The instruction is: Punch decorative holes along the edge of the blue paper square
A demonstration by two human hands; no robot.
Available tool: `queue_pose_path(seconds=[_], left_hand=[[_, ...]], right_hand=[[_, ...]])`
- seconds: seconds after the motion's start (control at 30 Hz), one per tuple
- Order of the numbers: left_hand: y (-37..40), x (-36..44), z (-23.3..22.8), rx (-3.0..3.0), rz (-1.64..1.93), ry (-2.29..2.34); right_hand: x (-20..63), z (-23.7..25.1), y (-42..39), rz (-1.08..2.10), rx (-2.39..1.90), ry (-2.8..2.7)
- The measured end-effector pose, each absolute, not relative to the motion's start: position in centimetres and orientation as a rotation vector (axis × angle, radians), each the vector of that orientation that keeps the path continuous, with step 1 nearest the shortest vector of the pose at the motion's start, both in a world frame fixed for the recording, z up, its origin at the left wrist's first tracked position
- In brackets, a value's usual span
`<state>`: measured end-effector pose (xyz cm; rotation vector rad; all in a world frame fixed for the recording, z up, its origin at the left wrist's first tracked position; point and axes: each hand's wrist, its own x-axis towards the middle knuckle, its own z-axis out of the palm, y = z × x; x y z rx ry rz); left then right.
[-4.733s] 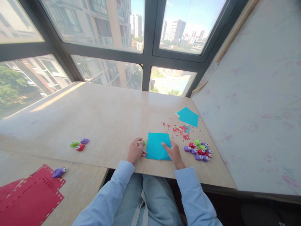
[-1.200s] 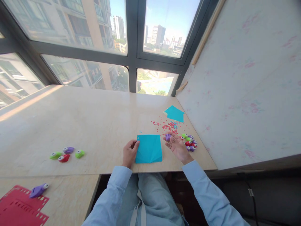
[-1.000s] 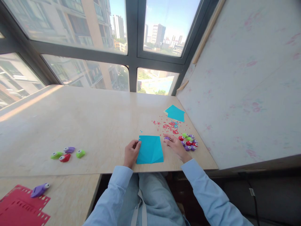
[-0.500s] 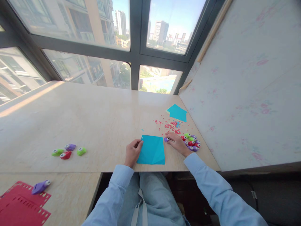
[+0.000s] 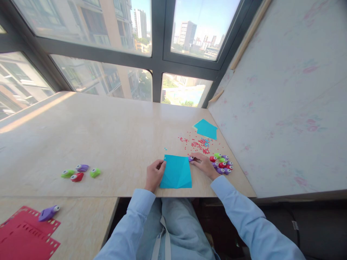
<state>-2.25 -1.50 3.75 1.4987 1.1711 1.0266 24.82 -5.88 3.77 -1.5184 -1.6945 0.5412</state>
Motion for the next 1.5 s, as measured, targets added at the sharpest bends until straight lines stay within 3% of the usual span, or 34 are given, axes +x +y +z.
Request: queue_pose_path(seconds=[0.9,1.5], left_hand=[[-1.7,-2.2,3.8,1.532,1.034,1.197],[-1.8,-2.0,3.9,1.517,1.015,1.191]], right_hand=[[23.9,3.7,-5.6,0.578,-1.558,-1.692],[24.2,5.1,-5.3,0.792,-1.640,-1.547]])
